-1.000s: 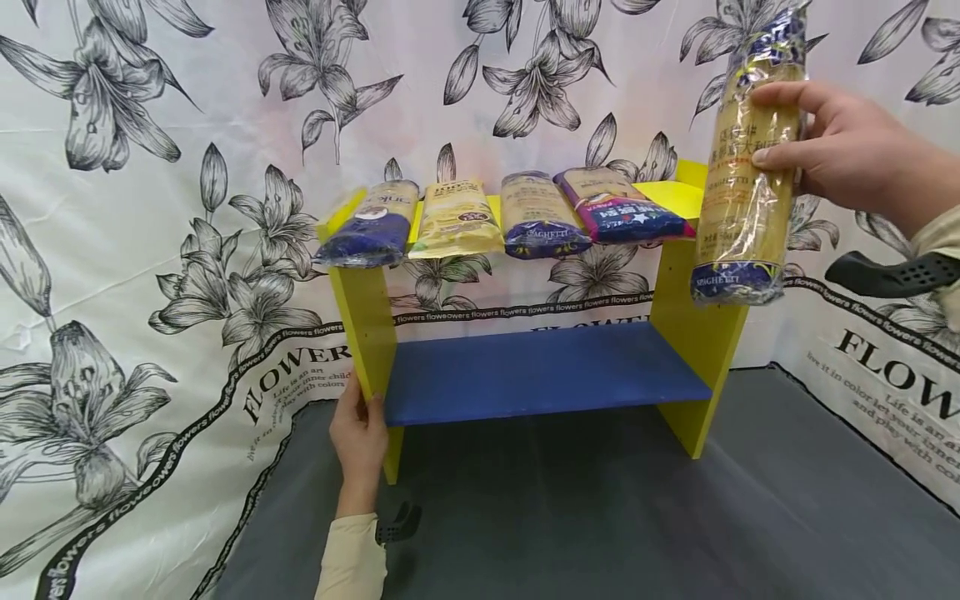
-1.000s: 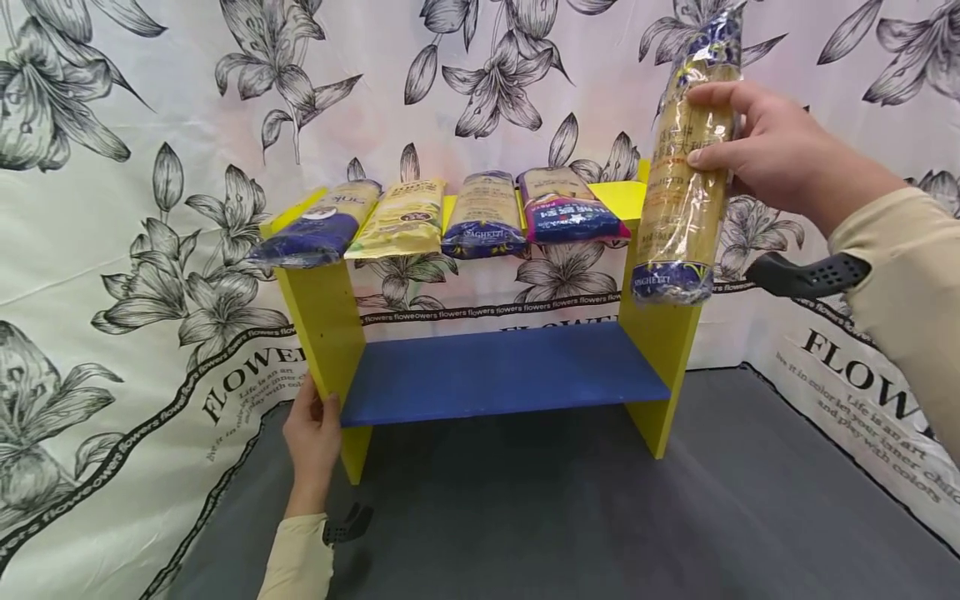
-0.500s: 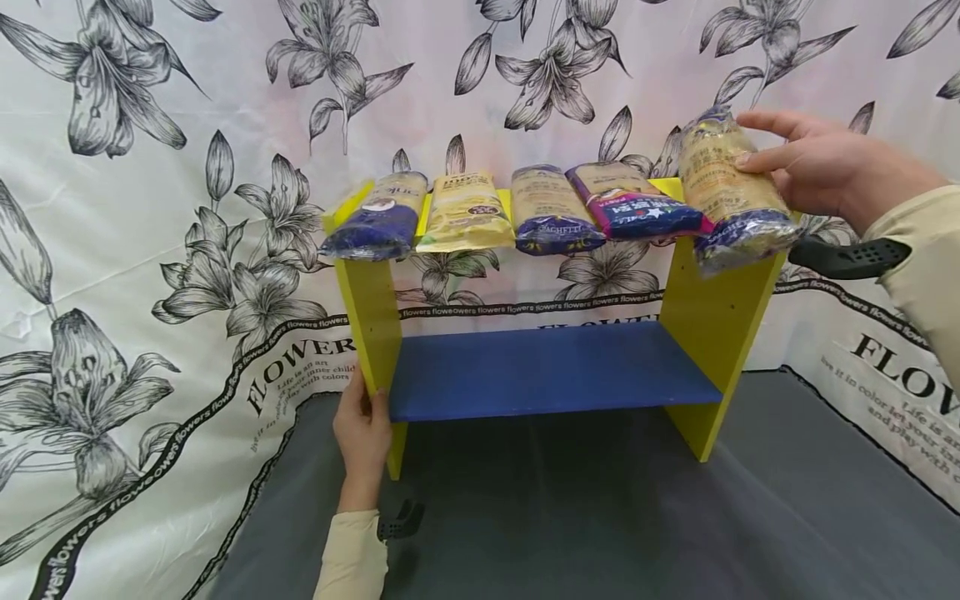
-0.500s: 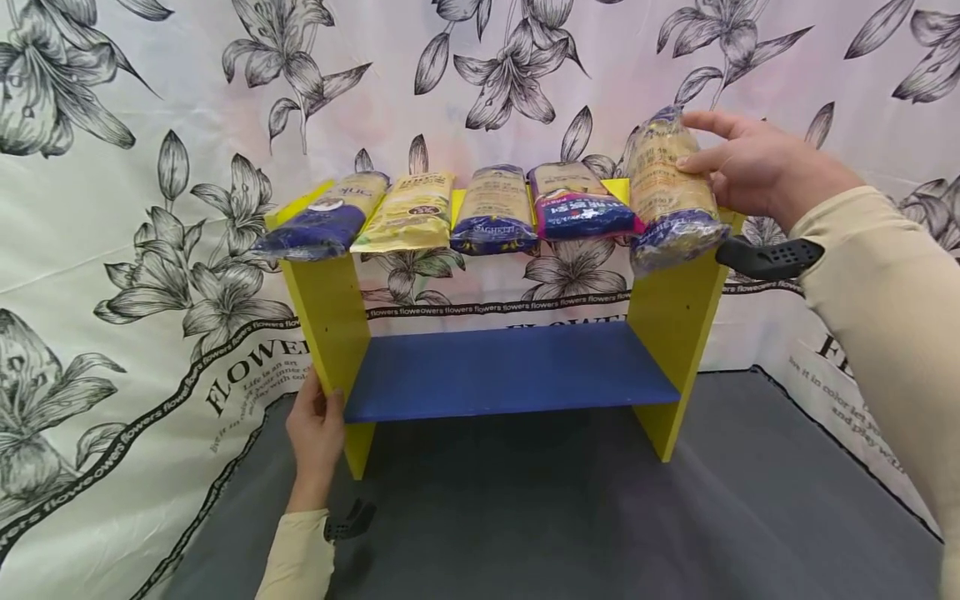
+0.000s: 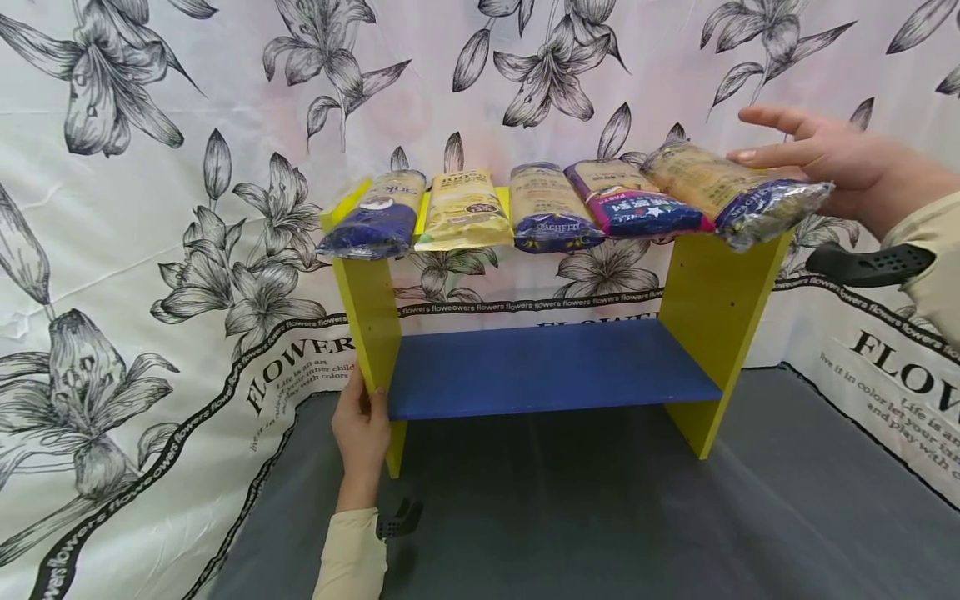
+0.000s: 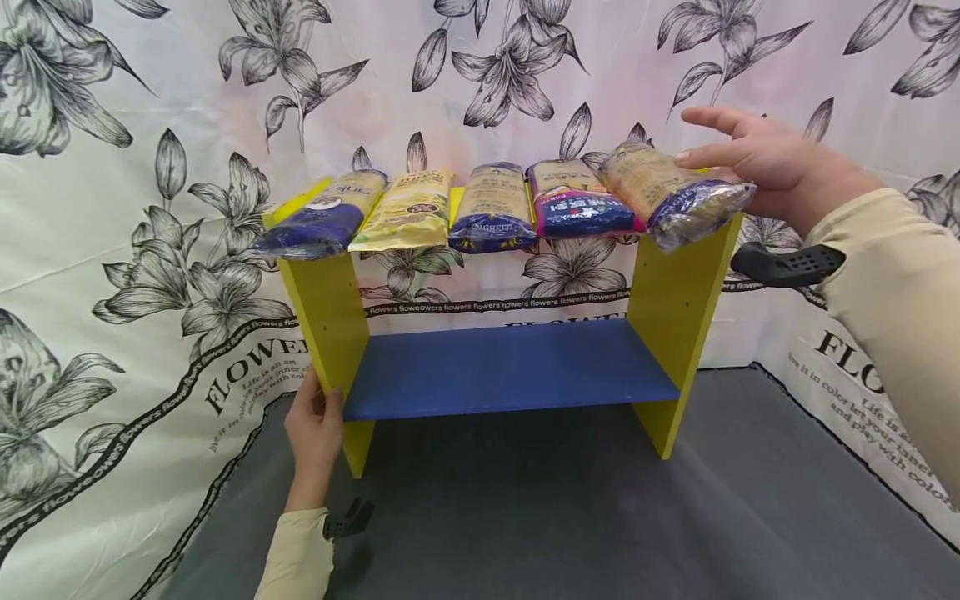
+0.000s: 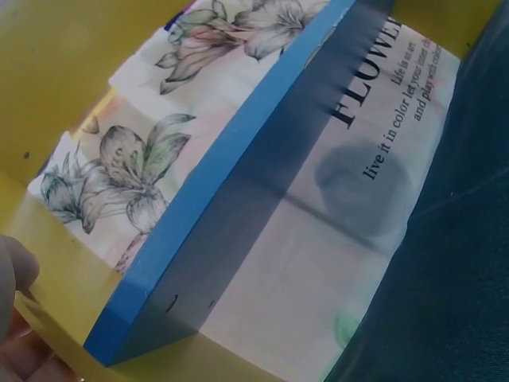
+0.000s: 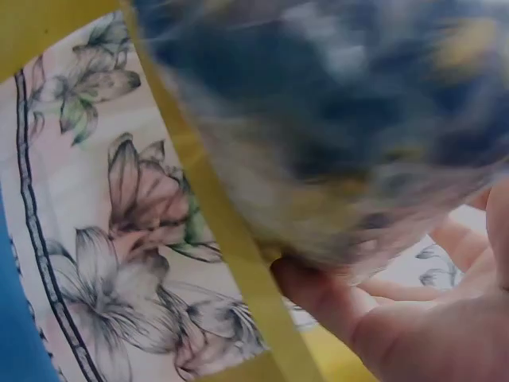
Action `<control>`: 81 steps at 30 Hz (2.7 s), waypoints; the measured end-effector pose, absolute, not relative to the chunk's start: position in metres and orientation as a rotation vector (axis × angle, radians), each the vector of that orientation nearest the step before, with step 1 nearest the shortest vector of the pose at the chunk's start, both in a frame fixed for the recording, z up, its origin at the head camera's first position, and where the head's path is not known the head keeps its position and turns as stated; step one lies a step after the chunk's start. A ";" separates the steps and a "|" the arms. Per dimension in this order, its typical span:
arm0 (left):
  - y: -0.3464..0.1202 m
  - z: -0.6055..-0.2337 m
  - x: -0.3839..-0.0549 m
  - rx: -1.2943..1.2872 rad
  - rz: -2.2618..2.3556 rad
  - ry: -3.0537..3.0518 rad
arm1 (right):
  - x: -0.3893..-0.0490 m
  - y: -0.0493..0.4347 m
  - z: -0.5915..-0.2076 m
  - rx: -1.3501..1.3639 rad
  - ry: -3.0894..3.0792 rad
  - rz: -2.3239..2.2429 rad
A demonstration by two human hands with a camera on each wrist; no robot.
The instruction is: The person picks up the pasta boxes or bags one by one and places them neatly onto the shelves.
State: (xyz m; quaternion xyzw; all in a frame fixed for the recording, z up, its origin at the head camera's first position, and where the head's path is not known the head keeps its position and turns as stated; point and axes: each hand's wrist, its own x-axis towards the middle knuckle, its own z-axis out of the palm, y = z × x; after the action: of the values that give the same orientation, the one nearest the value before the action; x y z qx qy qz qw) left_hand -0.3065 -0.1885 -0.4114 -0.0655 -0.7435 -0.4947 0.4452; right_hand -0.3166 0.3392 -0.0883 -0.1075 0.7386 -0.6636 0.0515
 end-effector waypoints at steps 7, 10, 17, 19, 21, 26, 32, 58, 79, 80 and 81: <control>-0.189 -0.413 -0.310 -0.177 -1.216 -1.849 | -0.318 0.368 -0.085 -0.508 2.412 -1.786; -0.191 -0.414 -0.310 -0.159 -1.203 -1.858 | -0.314 0.370 -0.079 -0.538 2.612 -1.541; -0.193 -0.415 -0.309 -0.139 -1.198 -1.850 | -0.282 0.345 -0.072 -0.552 2.871 -0.892; -0.193 -0.415 -0.309 -0.137 -1.199 -1.844 | -0.271 0.335 -0.076 -0.565 2.919 -0.709; -0.193 -0.415 -0.309 -0.139 -1.203 -1.839 | -0.261 0.327 -0.082 -0.552 2.985 -0.559; -0.192 -0.414 -0.308 -0.143 -1.207 -1.838 | -0.247 0.315 -0.097 -0.404 3.151 -0.362; -0.190 -0.413 -0.306 -0.129 -1.209 -1.858 | -0.245 0.312 -0.101 -0.369 3.217 -0.298; -0.187 -0.415 -0.304 -0.124 -1.206 -1.876 | -0.265 0.307 -0.107 -0.381 3.212 -0.269; -0.183 -0.414 -0.306 -0.143 -1.260 -1.861 | -0.222 0.327 -0.184 -0.109 3.647 -0.451; -0.183 -0.414 -0.306 -0.146 -1.265 -1.857 | -0.220 0.331 -0.191 -0.068 3.647 -0.451; -0.183 -0.413 -0.306 -0.147 -1.265 -1.855 | -0.218 0.336 -0.199 -0.035 3.639 -0.449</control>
State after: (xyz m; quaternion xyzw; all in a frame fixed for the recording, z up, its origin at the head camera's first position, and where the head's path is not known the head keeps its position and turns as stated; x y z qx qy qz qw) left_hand -0.3056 -0.1834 -0.4134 -0.0590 -0.7440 -0.5071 0.4311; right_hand -0.2181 0.3362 -0.1985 -0.0093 0.9584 -0.1183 -0.2597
